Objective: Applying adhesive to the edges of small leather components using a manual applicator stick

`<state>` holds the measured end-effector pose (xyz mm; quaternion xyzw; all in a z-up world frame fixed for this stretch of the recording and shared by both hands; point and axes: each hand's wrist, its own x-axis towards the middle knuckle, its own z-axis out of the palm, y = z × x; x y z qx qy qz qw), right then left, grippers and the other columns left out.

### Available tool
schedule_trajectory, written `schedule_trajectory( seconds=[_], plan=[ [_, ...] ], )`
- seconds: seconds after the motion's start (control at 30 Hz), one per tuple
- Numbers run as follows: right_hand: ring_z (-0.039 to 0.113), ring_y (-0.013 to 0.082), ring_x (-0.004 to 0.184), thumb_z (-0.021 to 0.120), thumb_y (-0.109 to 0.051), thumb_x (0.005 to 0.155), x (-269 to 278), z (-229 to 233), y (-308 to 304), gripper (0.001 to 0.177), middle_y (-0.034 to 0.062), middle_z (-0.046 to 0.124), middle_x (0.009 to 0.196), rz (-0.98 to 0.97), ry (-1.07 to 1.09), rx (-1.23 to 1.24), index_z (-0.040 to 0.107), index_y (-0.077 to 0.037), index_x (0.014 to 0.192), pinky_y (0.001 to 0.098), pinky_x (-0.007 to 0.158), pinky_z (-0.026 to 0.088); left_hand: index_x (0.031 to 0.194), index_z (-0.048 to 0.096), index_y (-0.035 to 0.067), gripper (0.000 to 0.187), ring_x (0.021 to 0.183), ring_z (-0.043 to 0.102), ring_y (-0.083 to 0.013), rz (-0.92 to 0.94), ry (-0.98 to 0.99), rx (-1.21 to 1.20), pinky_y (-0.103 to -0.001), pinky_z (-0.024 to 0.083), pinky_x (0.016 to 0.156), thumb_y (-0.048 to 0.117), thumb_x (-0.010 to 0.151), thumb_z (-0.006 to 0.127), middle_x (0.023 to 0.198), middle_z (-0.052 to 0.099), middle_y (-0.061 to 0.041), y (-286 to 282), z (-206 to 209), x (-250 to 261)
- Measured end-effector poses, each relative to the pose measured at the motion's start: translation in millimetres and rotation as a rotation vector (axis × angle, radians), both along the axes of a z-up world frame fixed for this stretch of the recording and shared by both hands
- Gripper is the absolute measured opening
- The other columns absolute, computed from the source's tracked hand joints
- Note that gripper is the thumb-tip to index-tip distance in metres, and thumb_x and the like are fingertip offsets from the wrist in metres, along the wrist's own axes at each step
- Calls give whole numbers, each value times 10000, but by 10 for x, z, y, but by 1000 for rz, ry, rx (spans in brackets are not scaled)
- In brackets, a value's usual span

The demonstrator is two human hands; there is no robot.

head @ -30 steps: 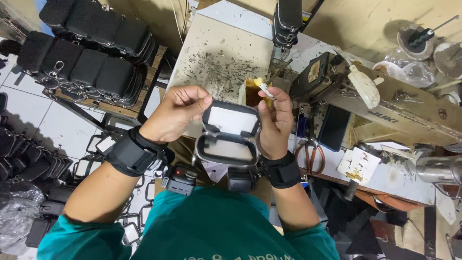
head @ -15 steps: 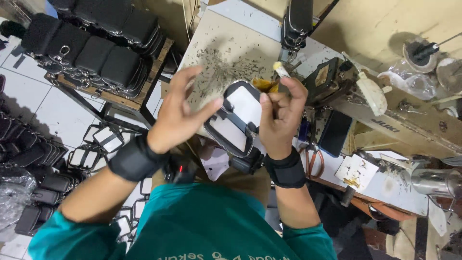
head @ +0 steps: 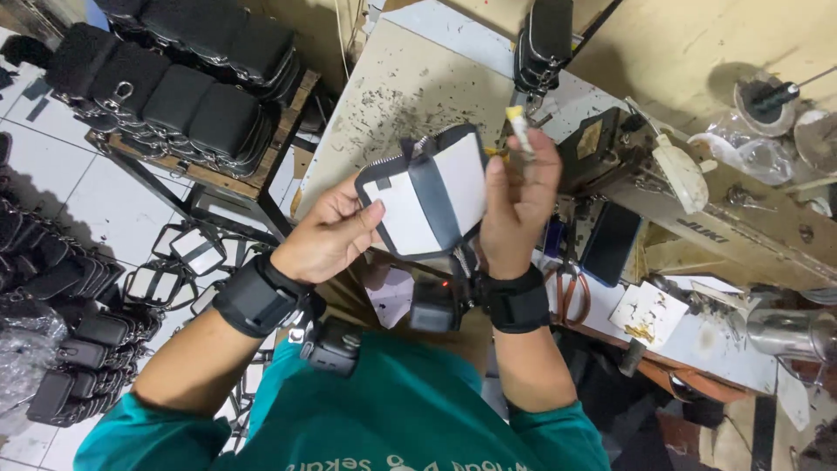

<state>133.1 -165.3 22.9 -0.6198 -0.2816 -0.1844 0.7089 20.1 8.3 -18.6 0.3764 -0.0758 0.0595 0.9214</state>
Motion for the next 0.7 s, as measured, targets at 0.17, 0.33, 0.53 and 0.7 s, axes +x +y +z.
schedule_trajectory(
  seconds=[0.17,0.33,0.53,0.7],
  plan=[
    [546,136,1168,675,-95,1049,-154,-180,123,414,42,556,1263,110,229,110,495,-97,1421,307,1051,437,1468,480,44,422,1188,680,-302,-37,-69,-32,-540,591,995,104,1052,514,1350,646,-198,-35,141,190],
    [612,141,1094,698,-34,1006,-113,-359,156,468,72,612,1248,204,261,209,495,-104,1422,302,1006,496,1390,532,2,348,1160,676,-234,-1,-105,-7,-469,590,995,111,1060,550,1264,662,-130,-103,1,322],
    [548,210,1076,704,37,974,-163,-278,31,551,123,490,1289,221,155,56,436,-82,1441,295,944,528,1243,613,24,230,992,712,-149,-53,-53,57,-380,644,867,63,1017,609,1071,673,-25,72,-129,331],
    [592,194,962,664,-89,1010,-387,-64,-125,528,154,455,1392,286,165,-75,393,-124,1461,330,860,581,1172,610,24,151,971,678,-112,71,-155,143,-326,617,892,32,1021,610,1030,644,-28,340,136,296]
  ],
)
